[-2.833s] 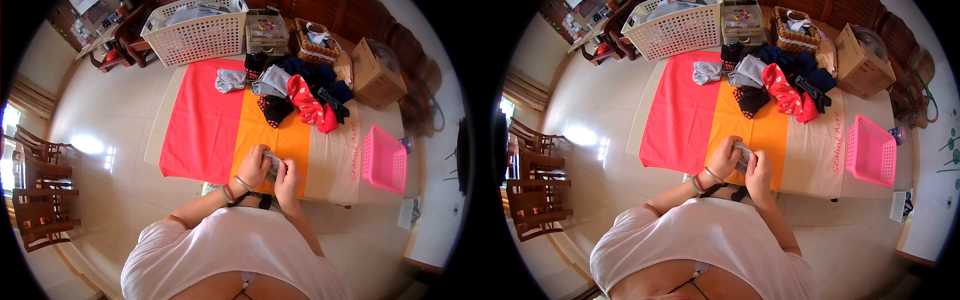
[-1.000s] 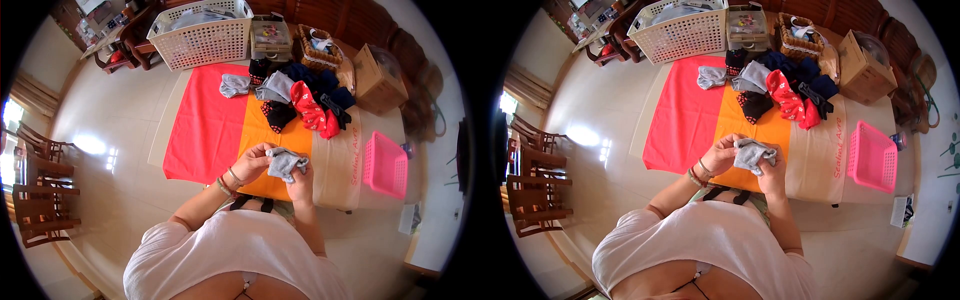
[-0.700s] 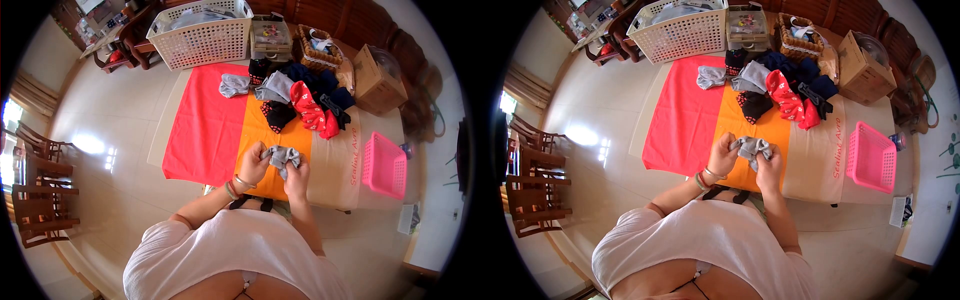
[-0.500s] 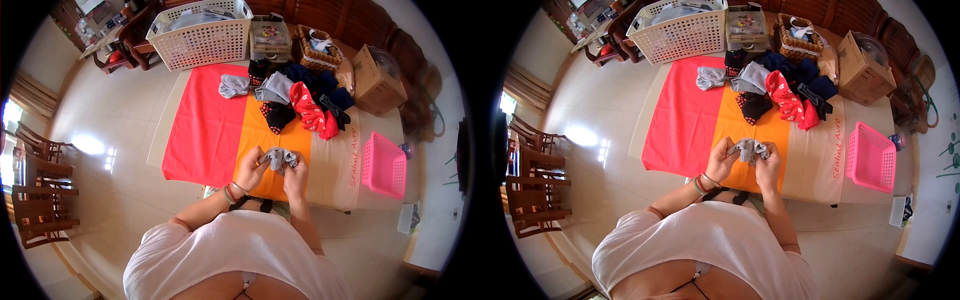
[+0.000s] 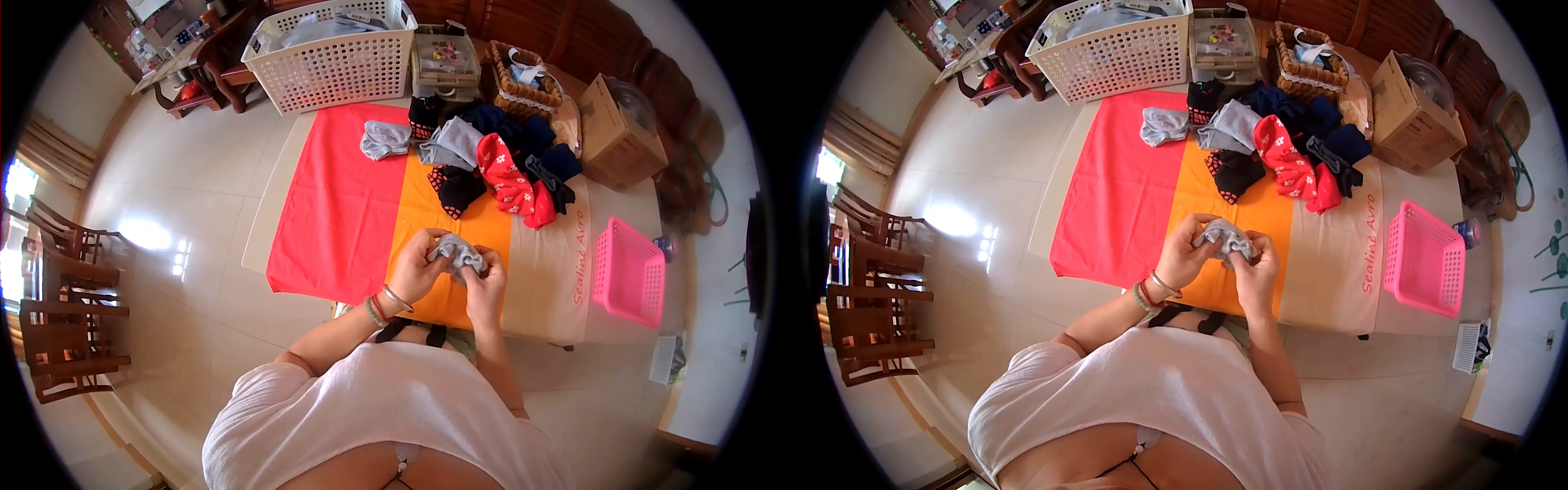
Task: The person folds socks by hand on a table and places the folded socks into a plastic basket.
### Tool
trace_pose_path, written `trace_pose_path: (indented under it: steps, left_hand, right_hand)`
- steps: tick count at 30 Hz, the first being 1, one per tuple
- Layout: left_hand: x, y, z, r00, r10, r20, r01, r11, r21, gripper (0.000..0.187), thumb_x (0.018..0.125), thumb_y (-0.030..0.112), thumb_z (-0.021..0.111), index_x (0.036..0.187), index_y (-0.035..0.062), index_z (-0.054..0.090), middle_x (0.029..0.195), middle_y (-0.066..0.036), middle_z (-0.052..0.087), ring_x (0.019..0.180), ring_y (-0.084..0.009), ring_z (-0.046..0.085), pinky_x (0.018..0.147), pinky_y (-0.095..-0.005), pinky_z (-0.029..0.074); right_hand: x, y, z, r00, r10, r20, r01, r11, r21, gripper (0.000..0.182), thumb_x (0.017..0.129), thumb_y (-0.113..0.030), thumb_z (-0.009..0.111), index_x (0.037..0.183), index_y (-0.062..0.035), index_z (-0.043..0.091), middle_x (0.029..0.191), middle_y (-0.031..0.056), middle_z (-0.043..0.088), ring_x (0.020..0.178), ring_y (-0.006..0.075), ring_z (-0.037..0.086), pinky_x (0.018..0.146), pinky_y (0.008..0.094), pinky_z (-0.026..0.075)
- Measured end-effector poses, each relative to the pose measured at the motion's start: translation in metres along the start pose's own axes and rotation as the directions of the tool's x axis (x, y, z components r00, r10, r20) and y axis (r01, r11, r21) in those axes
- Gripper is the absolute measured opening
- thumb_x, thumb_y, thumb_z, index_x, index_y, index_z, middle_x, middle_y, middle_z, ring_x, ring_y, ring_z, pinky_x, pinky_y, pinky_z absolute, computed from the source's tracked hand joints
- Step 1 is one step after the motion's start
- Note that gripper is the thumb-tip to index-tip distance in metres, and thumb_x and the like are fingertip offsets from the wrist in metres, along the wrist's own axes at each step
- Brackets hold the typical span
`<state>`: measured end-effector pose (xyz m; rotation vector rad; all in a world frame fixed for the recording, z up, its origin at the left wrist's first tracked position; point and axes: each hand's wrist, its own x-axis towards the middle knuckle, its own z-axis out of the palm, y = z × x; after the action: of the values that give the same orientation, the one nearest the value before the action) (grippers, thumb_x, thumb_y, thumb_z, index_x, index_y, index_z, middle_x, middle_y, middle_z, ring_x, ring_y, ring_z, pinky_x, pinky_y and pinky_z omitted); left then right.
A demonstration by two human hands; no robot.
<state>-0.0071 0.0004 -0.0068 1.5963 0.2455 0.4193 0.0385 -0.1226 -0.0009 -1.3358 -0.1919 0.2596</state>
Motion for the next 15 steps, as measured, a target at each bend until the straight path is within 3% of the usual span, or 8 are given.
trace_pose_path:
  steps: [1, 4, 6, 7, 10, 11, 13, 15]
  left_hand:
    - [0.003, 0.0, -0.001, 1.0, -0.014, -0.014, 0.013, 0.997, -0.079, 0.022, 0.075, -0.004, 0.06, 0.095, -0.0022, 0.051, 0.08, -0.002, 0.051, 0.068, -0.0068, 0.045, 0.06, -0.021, 0.043]
    - [0.006, 0.0, -0.001, 1.0, -0.011, -0.029, 0.005, 0.979, -0.205, 0.028, 0.075, -0.008, 0.057, 0.103, -0.0023, 0.052, 0.076, 0.002, 0.05, 0.064, -0.0037, 0.04, 0.057, -0.0185, 0.041]
    - [0.003, -0.005, -0.003, 0.997, 0.068, -0.021, -0.071, 0.989, -0.132, 0.032, 0.073, -0.011, 0.055, 0.103, -0.0023, 0.053, 0.079, 0.001, 0.053, 0.064, -0.004, 0.04, 0.057, -0.0183, 0.041]
    - [0.003, -0.005, -0.003, 0.993, 0.111, -0.038, -0.113, 0.993, -0.036, 0.029, 0.07, -0.015, 0.051, 0.096, -0.003, 0.053, 0.091, -0.002, 0.058, 0.063, -0.005, 0.04, 0.058, -0.0173, 0.04]
    - [0.01, -0.007, -0.001, 0.983, 0.15, -0.102, -0.155, 0.987, -0.044, 0.021, 0.068, -0.017, 0.048, 0.079, 0.0001, 0.049, 0.094, -0.007, 0.059, 0.064, -0.0063, 0.044, 0.056, -0.0195, 0.042]
    - [0.014, -0.007, 0.002, 0.99, 0.064, -0.126, -0.091, 0.971, -0.222, 0.021, 0.068, -0.018, 0.046, 0.075, 0.0016, 0.046, 0.096, -0.009, 0.059, 0.064, -0.0074, 0.046, 0.056, -0.0209, 0.043]
    - [0.022, -0.005, 0.006, 0.986, -0.108, -0.13, 0.019, 0.832, -0.555, 0.024, 0.067, -0.019, 0.043, 0.067, 0.0047, 0.039, 0.098, -0.013, 0.059, 0.066, -0.0098, 0.05, 0.055, -0.0238, 0.046]
    - [0.025, 0.003, 0.005, 0.973, -0.203, -0.113, 0.086, 0.766, -0.637, 0.026, 0.069, -0.018, 0.041, 0.065, 0.0065, 0.035, 0.093, -0.011, 0.059, 0.067, -0.0124, 0.053, 0.058, -0.0257, 0.049]
  right_hand:
    - [0.001, -0.003, -0.001, 0.993, -0.004, 0.118, -0.007, 0.995, 0.097, 0.013, 0.079, 0.003, 0.056, 0.082, -0.0016, 0.044, 0.095, 0.0071, 0.048, 0.079, 0.0123, 0.055, 0.063, 0.026, 0.053]
    - [0.008, -0.004, -0.015, 0.946, 0.266, 0.188, -0.301, 0.933, 0.196, 0.013, 0.078, -0.004, 0.061, 0.083, -0.0013, 0.049, 0.084, 0.0031, 0.051, 0.072, 0.0053, 0.048, 0.057, 0.019, 0.04]
    - [0.008, 0.002, -0.014, 0.966, 0.209, 0.154, -0.219, 0.975, 0.05, 0.013, 0.078, -0.003, 0.062, 0.083, -0.0011, 0.05, 0.082, 0.0016, 0.051, 0.068, 0.0042, 0.045, 0.054, 0.0176, 0.036]
    - [0.008, 0.004, -0.012, 0.973, 0.179, 0.143, -0.177, 0.984, -0.023, 0.012, 0.078, -0.003, 0.062, 0.083, -0.001, 0.051, 0.08, 0.0009, 0.052, 0.066, 0.0037, 0.043, 0.053, 0.0169, 0.033]
    - [0.005, 0.003, -0.003, 0.982, -0.182, 0.045, 0.185, 0.904, -0.386, 0.014, 0.078, -0.002, 0.062, 0.076, -0.0008, 0.048, 0.083, 0.0022, 0.053, 0.064, 0.0045, 0.043, 0.054, 0.018, 0.035]
    - [0.008, 0.009, -0.001, 0.929, -0.366, 0.06, 0.356, 0.839, -0.412, 0.02, 0.08, -0.001, 0.061, 0.071, -0.0002, 0.042, 0.089, 0.0041, 0.055, 0.063, 0.0053, 0.045, 0.055, 0.0193, 0.037]
    - [0.006, 0.006, 0.005, 0.947, -0.323, -0.002, 0.303, 0.891, -0.338, 0.025, 0.08, -0.002, 0.06, 0.068, -0.0005, 0.039, 0.094, 0.0068, 0.055, 0.067, 0.0061, 0.047, 0.058, 0.0199, 0.039]
    - [0.008, 0.008, 0.005, 0.961, -0.277, 0.016, 0.276, 0.946, -0.17, 0.023, 0.081, -0.003, 0.06, 0.071, 0.0, 0.04, 0.106, 0.0109, 0.052, 0.076, 0.0078, 0.049, 0.062, 0.0203, 0.041]
